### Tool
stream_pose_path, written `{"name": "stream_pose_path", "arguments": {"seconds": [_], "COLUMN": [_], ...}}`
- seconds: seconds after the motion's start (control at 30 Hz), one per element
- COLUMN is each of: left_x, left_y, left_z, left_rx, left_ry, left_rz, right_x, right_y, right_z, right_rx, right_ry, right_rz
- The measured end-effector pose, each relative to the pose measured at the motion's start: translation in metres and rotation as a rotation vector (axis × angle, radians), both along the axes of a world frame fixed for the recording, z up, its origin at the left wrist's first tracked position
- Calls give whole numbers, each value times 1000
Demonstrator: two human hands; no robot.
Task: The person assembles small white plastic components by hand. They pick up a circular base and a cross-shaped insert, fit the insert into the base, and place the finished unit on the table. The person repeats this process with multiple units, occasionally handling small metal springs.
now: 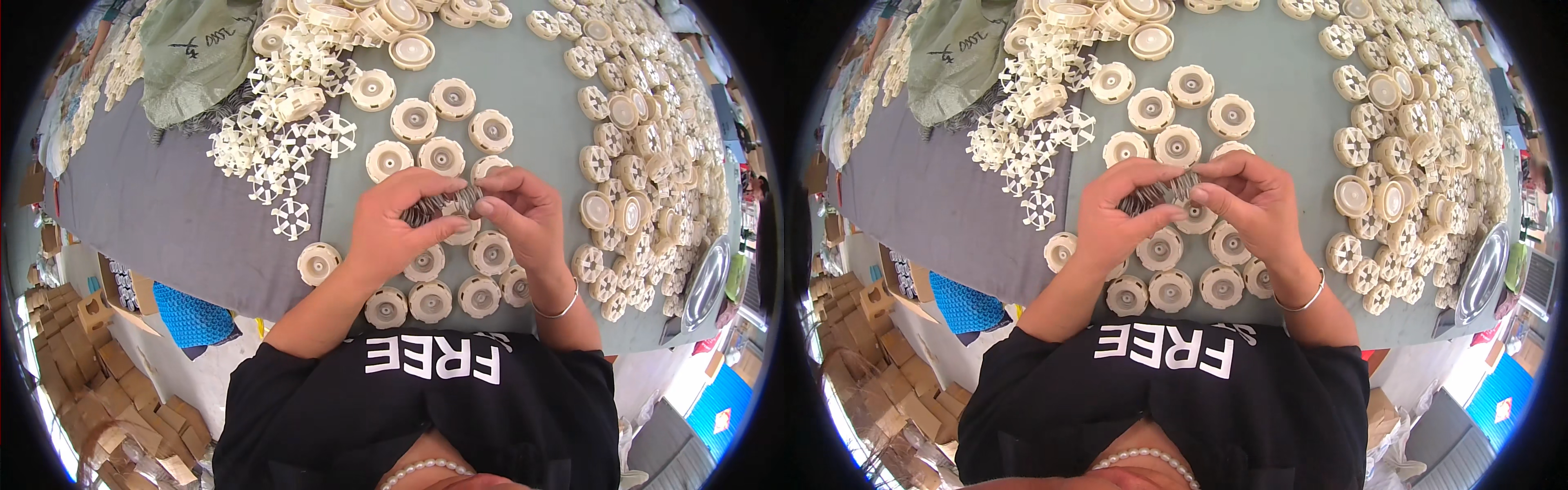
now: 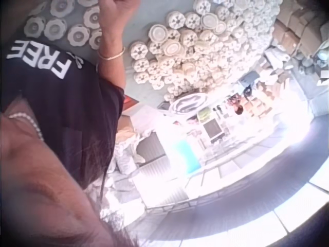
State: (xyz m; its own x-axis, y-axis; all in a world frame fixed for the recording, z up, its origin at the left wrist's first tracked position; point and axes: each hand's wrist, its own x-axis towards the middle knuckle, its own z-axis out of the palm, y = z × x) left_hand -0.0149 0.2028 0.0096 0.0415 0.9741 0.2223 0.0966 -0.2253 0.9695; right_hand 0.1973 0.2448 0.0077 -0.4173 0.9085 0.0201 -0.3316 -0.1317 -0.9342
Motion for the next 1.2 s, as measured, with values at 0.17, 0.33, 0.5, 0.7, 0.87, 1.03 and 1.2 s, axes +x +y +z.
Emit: {"name": "stream_pose_path", "arguments": {"seconds": [0.17, 0.33, 0.5, 0.7, 0.87, 1.03, 1.2], "left_x": [-6, -30, -46, -38, -53, -62, -71], "left_y": [1, 0, 7, 2, 1, 12, 18], "left_z": [0, 12, 7, -6, 6, 3, -8], "left_rx": [-28, -651, -790, -770, -614, -393, -413], "left_ry": [63, -437, -528, -899, -738, -1019, -1195], "left_rz": [-62, -509, -778, -775, -757, -347, -90], "right_x": [2, 9, -5, -17, -33, -62, -90], "right_y": [2, 4, -2, 10, 31, 61, 68], "right_z": [-1, 14, 37, 70, 55, 29, 5], "right_rx": [25, 445, 615, 1158, 831, 558, 1096], "right_ry": [1, -108, -299, -690, -535, -469, -844], "right_rz": [37, 155, 231, 121, 95, 215, 265]}}
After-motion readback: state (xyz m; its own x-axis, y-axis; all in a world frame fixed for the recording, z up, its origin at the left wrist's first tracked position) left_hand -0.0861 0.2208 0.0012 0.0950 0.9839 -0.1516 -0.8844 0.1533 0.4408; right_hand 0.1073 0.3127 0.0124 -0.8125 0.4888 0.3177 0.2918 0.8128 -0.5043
